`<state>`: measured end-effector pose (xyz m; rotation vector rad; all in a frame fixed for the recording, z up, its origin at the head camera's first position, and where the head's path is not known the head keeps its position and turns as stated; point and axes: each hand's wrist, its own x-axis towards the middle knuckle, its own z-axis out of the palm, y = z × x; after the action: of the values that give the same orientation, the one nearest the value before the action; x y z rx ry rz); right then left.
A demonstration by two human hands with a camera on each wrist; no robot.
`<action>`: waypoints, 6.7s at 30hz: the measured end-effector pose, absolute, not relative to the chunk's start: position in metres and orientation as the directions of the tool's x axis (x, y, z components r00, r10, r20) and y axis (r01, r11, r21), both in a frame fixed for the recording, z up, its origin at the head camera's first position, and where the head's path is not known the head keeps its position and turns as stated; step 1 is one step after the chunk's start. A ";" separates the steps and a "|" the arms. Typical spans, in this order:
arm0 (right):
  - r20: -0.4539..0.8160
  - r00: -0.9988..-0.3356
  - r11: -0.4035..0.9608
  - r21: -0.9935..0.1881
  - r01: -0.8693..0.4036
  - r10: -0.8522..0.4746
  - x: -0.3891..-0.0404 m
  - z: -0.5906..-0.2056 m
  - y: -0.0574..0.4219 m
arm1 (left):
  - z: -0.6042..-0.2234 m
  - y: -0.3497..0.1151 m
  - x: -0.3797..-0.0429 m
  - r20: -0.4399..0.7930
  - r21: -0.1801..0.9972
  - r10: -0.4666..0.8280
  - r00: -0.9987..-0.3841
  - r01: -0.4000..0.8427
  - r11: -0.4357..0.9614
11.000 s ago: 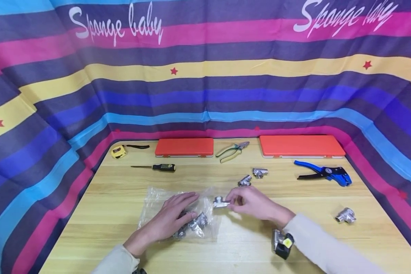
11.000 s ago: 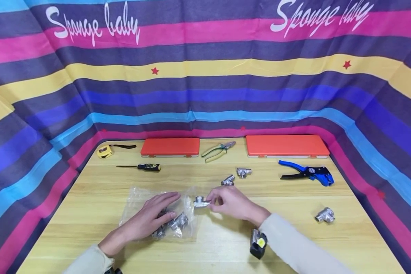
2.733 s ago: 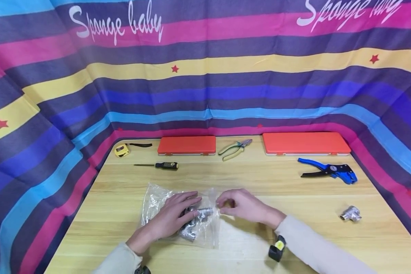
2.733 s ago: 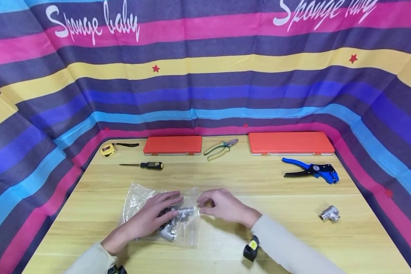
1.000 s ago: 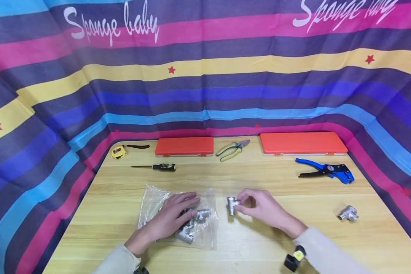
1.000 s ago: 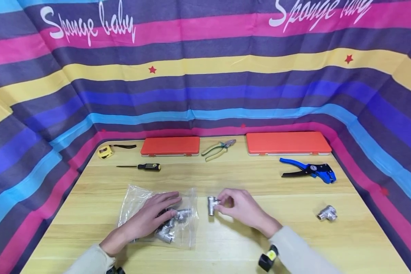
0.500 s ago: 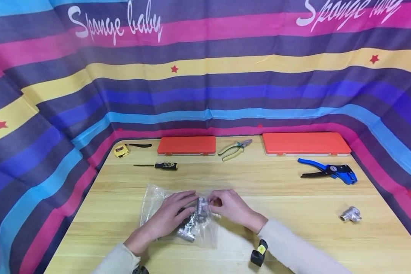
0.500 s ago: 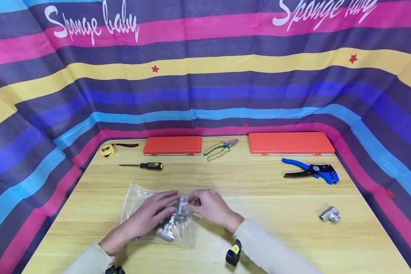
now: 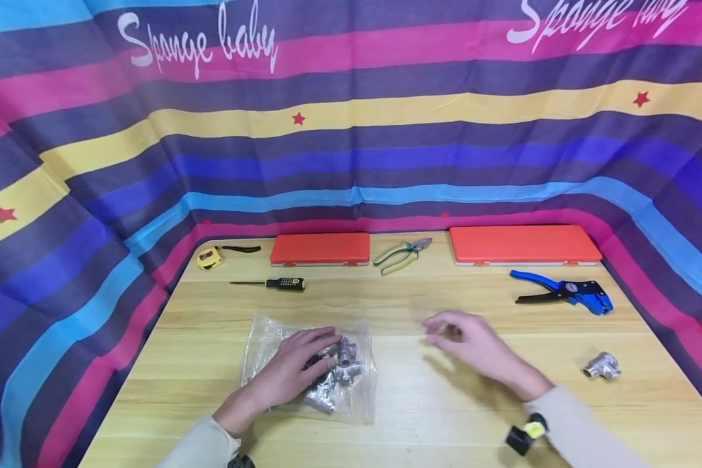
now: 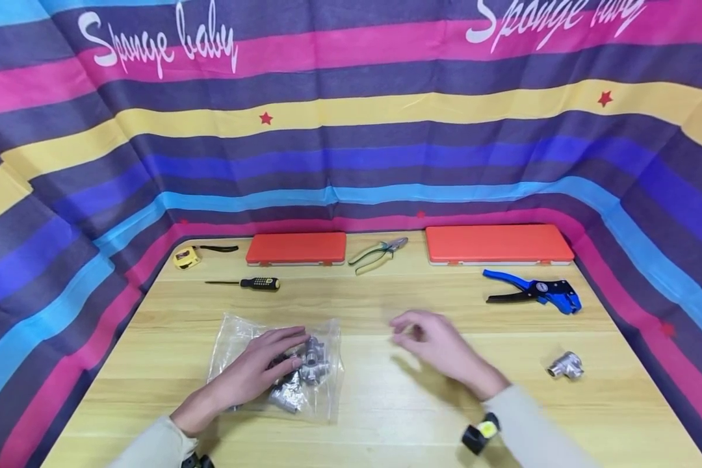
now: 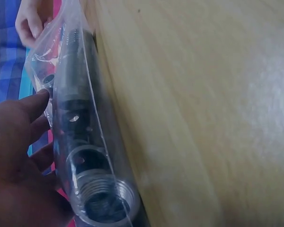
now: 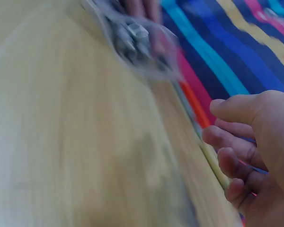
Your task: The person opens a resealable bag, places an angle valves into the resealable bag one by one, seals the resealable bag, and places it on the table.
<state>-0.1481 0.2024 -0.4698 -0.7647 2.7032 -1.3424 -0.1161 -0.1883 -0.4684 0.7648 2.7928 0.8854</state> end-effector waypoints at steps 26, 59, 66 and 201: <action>-0.045 -0.984 0.830 -0.545 -0.122 -0.174 -0.089 -0.496 0.481 | -0.468 -0.186 -0.116 0.035 0.581 0.482 -0.876 0.410 0.703; 0.173 -0.803 0.448 -0.754 -0.481 -0.571 -0.148 -0.498 0.093 | -0.469 -0.187 -0.115 0.048 0.585 0.480 -0.876 0.414 0.698; 0.196 -0.813 0.452 -0.748 -0.486 -0.549 -0.148 -0.496 0.072 | -0.468 -0.189 -0.116 0.039 0.590 0.467 -0.883 0.398 0.703; 0.579 -0.806 0.050 -0.807 -0.588 -0.122 -0.135 -0.371 0.202 | -0.370 -0.128 -0.142 0.517 0.765 0.246 -0.820 0.571 0.298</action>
<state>-0.1349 0.2019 -0.3713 -0.9024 2.5018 -2.2858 -0.1425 -0.1280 -0.3701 0.9004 2.7598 1.8604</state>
